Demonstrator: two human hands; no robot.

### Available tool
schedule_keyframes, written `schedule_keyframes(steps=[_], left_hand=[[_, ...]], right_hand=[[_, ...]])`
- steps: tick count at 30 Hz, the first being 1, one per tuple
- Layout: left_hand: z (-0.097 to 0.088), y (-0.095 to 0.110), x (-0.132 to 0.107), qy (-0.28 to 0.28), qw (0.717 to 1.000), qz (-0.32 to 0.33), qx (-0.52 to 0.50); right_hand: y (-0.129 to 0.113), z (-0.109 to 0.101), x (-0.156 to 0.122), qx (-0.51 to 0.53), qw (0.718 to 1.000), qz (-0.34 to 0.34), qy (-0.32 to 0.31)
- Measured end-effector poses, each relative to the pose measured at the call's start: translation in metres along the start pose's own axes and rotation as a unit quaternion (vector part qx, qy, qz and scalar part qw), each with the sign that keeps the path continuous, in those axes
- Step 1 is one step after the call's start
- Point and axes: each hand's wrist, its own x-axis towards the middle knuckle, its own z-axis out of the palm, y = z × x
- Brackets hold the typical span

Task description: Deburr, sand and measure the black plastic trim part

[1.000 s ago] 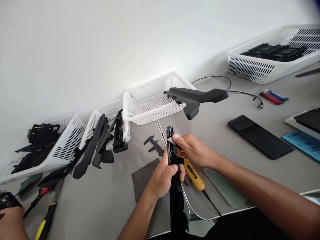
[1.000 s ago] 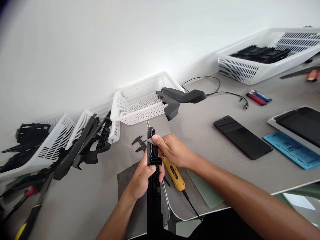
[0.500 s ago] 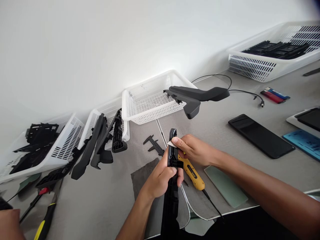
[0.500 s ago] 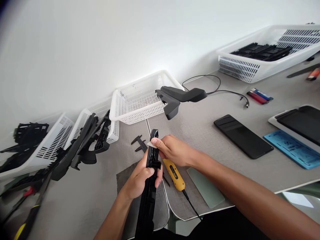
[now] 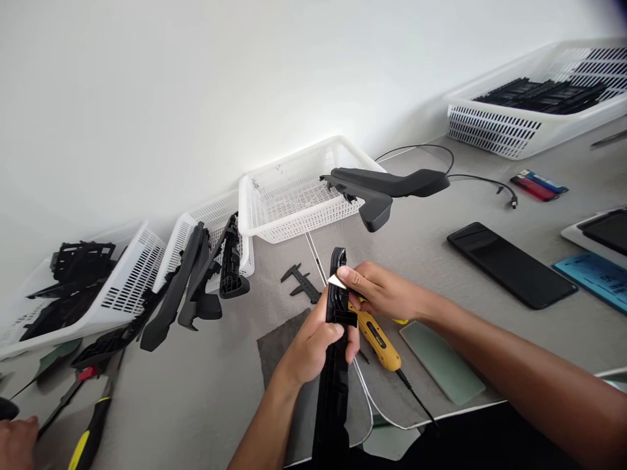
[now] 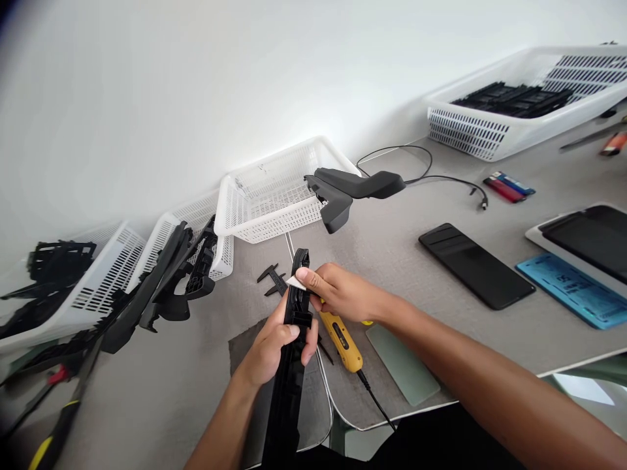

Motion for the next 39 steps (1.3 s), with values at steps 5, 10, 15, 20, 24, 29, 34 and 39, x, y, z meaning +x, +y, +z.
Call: schedule_keyframes(steps=[5,10,15,20,24,29,34,39], left_hand=[[0.006,-0.001,0.001,0.022,0.999,0.033,0.026],[0.006,-0.005,0.0,0.044,0.997,0.04,0.044],[0.007,-0.006,0.0,0.049,0.997,0.045,0.048],[0.007,-0.007,0.001,0.049,0.996,0.051,0.051],[0.008,-0.007,0.0,0.054,0.996,0.049,0.056],[0.009,-0.005,0.001,0.062,0.995,0.044,0.064],[0.012,-0.004,0.001,0.071,0.994,0.042,0.071],[0.016,-0.006,0.003,0.07,0.994,0.047,0.073]], right_hand=[[0.002,0.004,0.0,0.064,0.997,-0.008,0.041],[0.003,0.007,0.001,0.033,0.996,-0.026,0.075],[-0.001,0.007,0.0,-0.013,0.993,-0.049,0.103],[-0.003,0.008,-0.001,-0.022,0.992,-0.051,0.115],[-0.003,0.01,-0.002,-0.04,0.99,-0.052,0.128],[-0.002,0.011,-0.001,-0.079,0.984,-0.068,0.147],[0.0,0.015,0.0,-0.135,0.97,-0.081,0.185],[0.001,0.02,0.0,-0.176,0.958,-0.064,0.216]])
